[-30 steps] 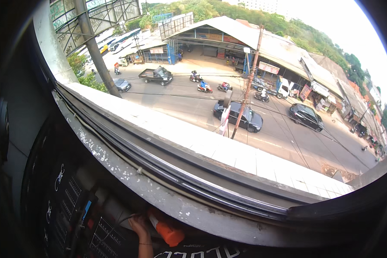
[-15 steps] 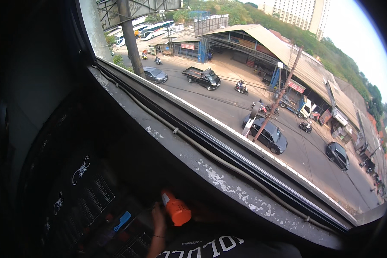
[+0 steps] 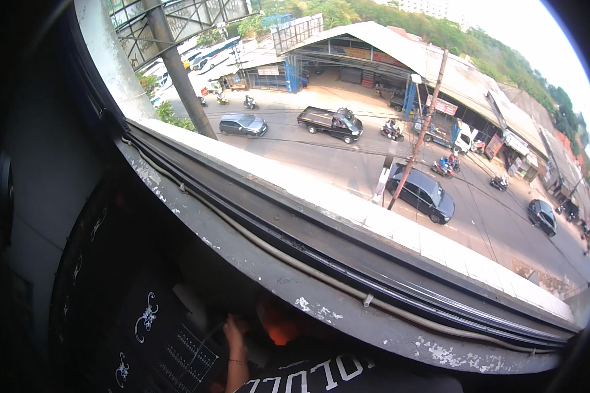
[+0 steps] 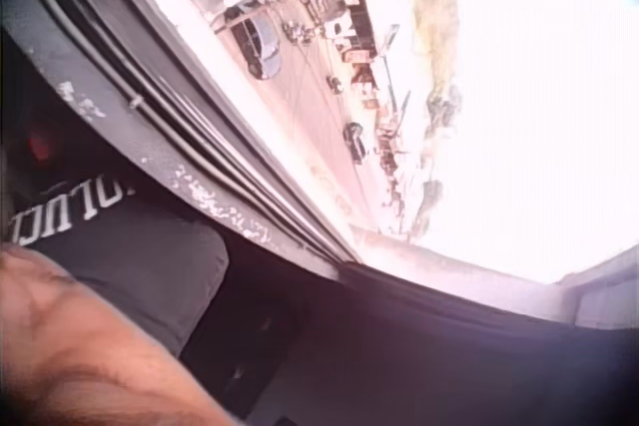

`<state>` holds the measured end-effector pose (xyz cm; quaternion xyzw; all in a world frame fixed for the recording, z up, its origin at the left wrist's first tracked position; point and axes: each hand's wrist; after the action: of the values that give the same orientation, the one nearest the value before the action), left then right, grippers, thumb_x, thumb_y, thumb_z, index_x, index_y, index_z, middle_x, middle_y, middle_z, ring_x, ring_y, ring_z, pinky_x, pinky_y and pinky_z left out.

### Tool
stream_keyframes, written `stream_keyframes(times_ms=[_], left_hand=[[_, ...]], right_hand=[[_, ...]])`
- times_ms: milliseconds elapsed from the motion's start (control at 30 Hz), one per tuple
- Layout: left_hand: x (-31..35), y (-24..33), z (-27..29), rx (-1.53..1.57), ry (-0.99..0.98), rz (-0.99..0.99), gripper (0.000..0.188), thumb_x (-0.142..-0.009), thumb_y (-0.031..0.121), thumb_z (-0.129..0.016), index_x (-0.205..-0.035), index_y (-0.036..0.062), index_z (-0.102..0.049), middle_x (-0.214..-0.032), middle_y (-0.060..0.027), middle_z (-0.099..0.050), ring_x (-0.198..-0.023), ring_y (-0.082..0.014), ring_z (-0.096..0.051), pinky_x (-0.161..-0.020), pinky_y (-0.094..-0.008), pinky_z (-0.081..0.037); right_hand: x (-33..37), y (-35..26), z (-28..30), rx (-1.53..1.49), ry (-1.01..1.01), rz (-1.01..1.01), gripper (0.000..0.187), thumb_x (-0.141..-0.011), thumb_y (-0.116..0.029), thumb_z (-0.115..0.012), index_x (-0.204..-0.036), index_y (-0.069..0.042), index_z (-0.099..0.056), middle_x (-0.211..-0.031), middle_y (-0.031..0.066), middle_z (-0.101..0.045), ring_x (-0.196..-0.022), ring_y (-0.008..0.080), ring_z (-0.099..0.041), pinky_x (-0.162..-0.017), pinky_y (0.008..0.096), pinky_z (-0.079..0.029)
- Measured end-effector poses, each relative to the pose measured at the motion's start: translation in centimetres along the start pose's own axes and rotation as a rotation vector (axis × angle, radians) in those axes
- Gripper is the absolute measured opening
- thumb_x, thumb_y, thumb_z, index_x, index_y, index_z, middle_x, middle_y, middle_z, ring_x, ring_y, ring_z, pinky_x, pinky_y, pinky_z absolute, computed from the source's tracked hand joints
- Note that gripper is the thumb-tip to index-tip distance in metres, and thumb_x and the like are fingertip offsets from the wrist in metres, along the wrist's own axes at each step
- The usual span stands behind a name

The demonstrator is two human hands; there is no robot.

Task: The person uses a heat gun to dry the printed ink on a series of black t-shirts mounted on boards.

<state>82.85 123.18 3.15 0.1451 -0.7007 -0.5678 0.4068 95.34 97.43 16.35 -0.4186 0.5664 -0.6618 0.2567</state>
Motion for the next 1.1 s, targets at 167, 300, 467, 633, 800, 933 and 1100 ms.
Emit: stream_keyframes(times_ms=[167, 300, 467, 633, 800, 933, 1100], left_hand=[[-13.5, 1.7, 3.9, 0.005, 0.081, 0.074, 0.047, -0.105, 0.041, -0.039, -0.107, -0.0014, -0.059, -0.071, -0.0067, -0.060, -0.065, -0.0162, -0.062, -0.057, -0.0279, -0.050], [-27.3, 0.6, 9.2, 0.350, -0.030, 0.140, 0.050, -0.105, 0.042, -0.035, -0.114, -0.0009, -0.060, -0.078, -0.0087, -0.065, -0.071, -0.0181, -0.063, -0.065, -0.0309, -0.053], [-35.1, 7.8, 5.1, 0.387, 0.202, 0.111, 0.052, -0.106, 0.041, -0.034, -0.115, -0.0002, -0.063, -0.082, -0.0105, -0.067, -0.075, -0.0186, -0.064, -0.071, -0.0326, -0.053], [-44.3, 12.0, 8.4, 0.180, 0.167, 0.058, 0.052, -0.106, 0.041, -0.033, -0.114, -0.0001, -0.063, -0.083, -0.0111, -0.068, -0.076, -0.0187, -0.064, -0.073, -0.0329, -0.053], [-50.8, 16.6, 13.8, -0.013, 0.149, 0.003, 0.052, -0.106, 0.041, -0.033, -0.113, 0.0000, -0.064, -0.085, -0.0117, -0.068, -0.077, -0.0187, -0.064, -0.074, -0.0333, -0.052], [-53.9, 19.8, 16.6, -0.125, 0.157, 0.012, 0.052, -0.106, 0.040, -0.033, -0.113, 0.0001, -0.065, -0.086, -0.0122, -0.068, -0.077, -0.0188, -0.064, -0.076, -0.0336, -0.052], [-59.0, 25.8, 16.8, -0.035, 0.085, 0.036, 0.050, -0.106, 0.038, -0.035, -0.107, 0.0002, -0.067, -0.084, -0.0114, -0.068, -0.080, -0.0177, -0.065, -0.074, -0.0325, -0.052]], right_hand=[[-11.0, -1.5, 0.4, 0.007, 0.044, 0.006, 0.056, -0.086, -0.014, -0.066, -0.137, -0.006, -0.047, -0.106, 0.0104, -0.065, -0.091, 0.0184, -0.063, -0.081, 0.0337, -0.051], [-20.3, -2.4, 0.4, -0.003, 0.114, -0.012, 0.056, -0.086, -0.014, -0.067, -0.137, -0.006, -0.047, -0.105, 0.0104, -0.065, -0.090, 0.0184, -0.064, -0.080, 0.0337, -0.051], [-28.8, -3.3, 0.6, -0.018, 0.234, -0.043, 0.055, -0.086, -0.015, -0.067, -0.137, -0.006, -0.047, -0.104, 0.0103, -0.065, -0.089, 0.0183, -0.064, -0.079, 0.0337, -0.051], [-38.3, -5.5, -0.3, -0.031, 0.309, -0.088, 0.055, -0.086, -0.015, -0.067, -0.137, -0.006, -0.048, -0.103, 0.0103, -0.065, -0.088, 0.0182, -0.064, -0.077, 0.0337, -0.052], [-47.6, -9.0, -2.5, -0.026, 0.350, -0.175, 0.055, -0.086, -0.015, -0.067, -0.137, -0.006, -0.048, -0.102, 0.0103, -0.065, -0.086, 0.0182, -0.064, -0.076, 0.0337, -0.052], [-54.4, -12.1, -3.6, 0.002, 0.348, -0.275, 0.055, -0.086, -0.015, -0.067, -0.137, -0.006, -0.048, -0.101, 0.0102, -0.065, -0.085, 0.0182, -0.064, -0.075, 0.0337, -0.052], [-63.7, -15.0, -2.6, 0.060, 0.311, -0.362, 0.055, -0.086, -0.015, -0.067, -0.137, -0.006, -0.048, -0.100, 0.0102, -0.066, -0.084, 0.0181, -0.064, -0.074, 0.0337, -0.052]])
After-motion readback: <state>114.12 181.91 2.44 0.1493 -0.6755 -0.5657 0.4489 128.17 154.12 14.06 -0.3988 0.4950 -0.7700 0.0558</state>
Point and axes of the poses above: each hand's wrist, its own x-axis away from the middle knuckle, its own z-axis out of the back of the hand, y = z × x
